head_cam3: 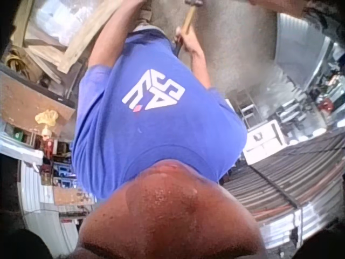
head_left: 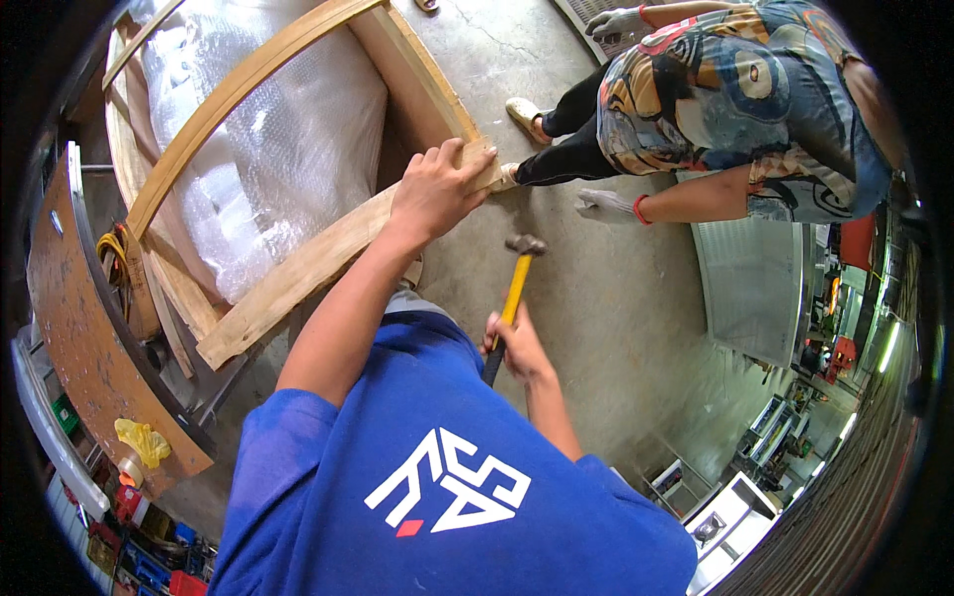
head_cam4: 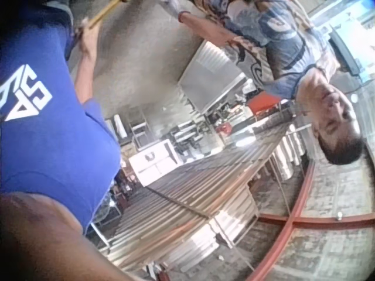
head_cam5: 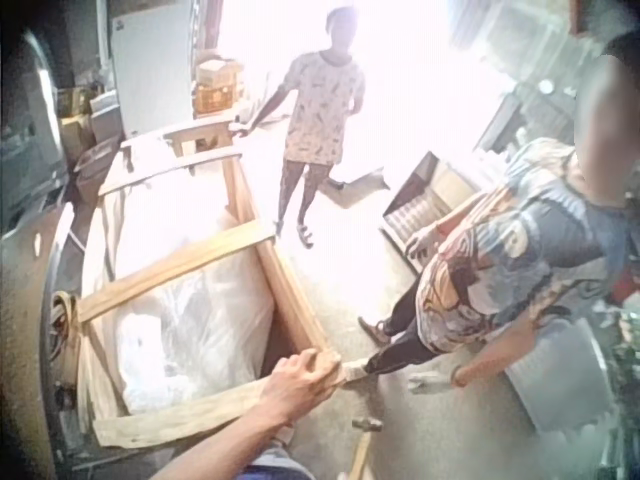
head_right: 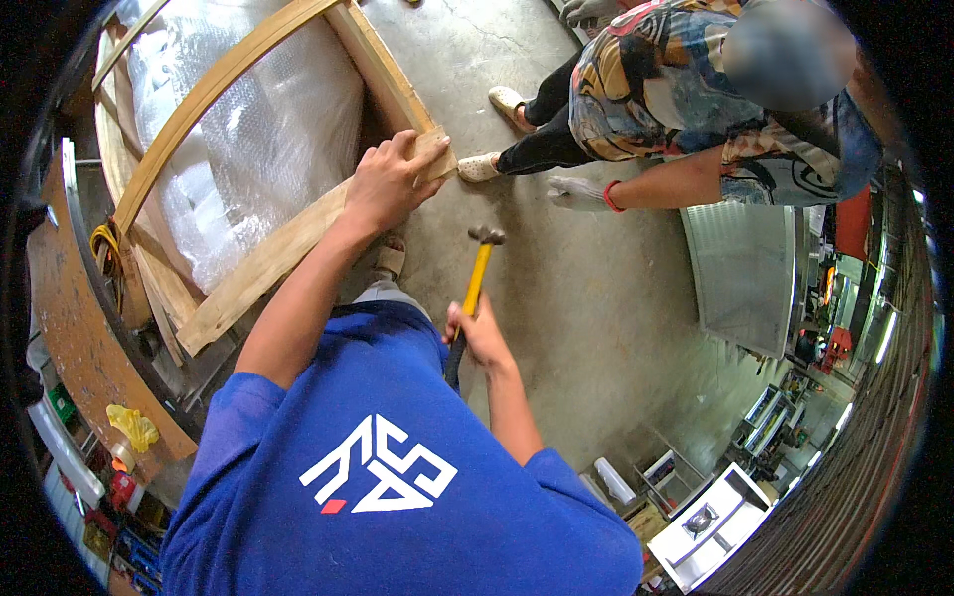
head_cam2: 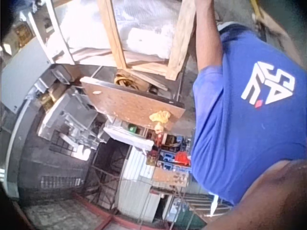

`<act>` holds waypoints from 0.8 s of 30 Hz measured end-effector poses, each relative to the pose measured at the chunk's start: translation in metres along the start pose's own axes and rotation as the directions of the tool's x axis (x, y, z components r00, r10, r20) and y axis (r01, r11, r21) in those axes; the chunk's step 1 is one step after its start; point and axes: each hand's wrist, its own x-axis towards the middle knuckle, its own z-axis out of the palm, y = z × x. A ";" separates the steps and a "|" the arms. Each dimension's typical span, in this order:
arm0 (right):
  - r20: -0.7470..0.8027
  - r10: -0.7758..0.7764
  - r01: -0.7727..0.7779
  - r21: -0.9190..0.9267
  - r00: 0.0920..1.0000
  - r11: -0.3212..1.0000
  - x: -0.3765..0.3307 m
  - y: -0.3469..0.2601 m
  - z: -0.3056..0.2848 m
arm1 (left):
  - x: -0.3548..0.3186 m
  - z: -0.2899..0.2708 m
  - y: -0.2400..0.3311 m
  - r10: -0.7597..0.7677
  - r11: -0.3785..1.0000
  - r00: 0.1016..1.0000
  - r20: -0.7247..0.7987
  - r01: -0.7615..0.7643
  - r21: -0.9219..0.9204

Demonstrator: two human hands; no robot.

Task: The person assembles a wooden frame around a bubble-wrapped item using a hammer and nails. They position the frame, hammer nails into the wood, and adjust the frame as needed.

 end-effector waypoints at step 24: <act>-0.073 -0.682 0.447 -0.704 0.727 0.552 0.008 -0.056 0.029 | 0.000 0.004 -0.003 0.022 0.999 1.000 -0.014 -0.022 0.029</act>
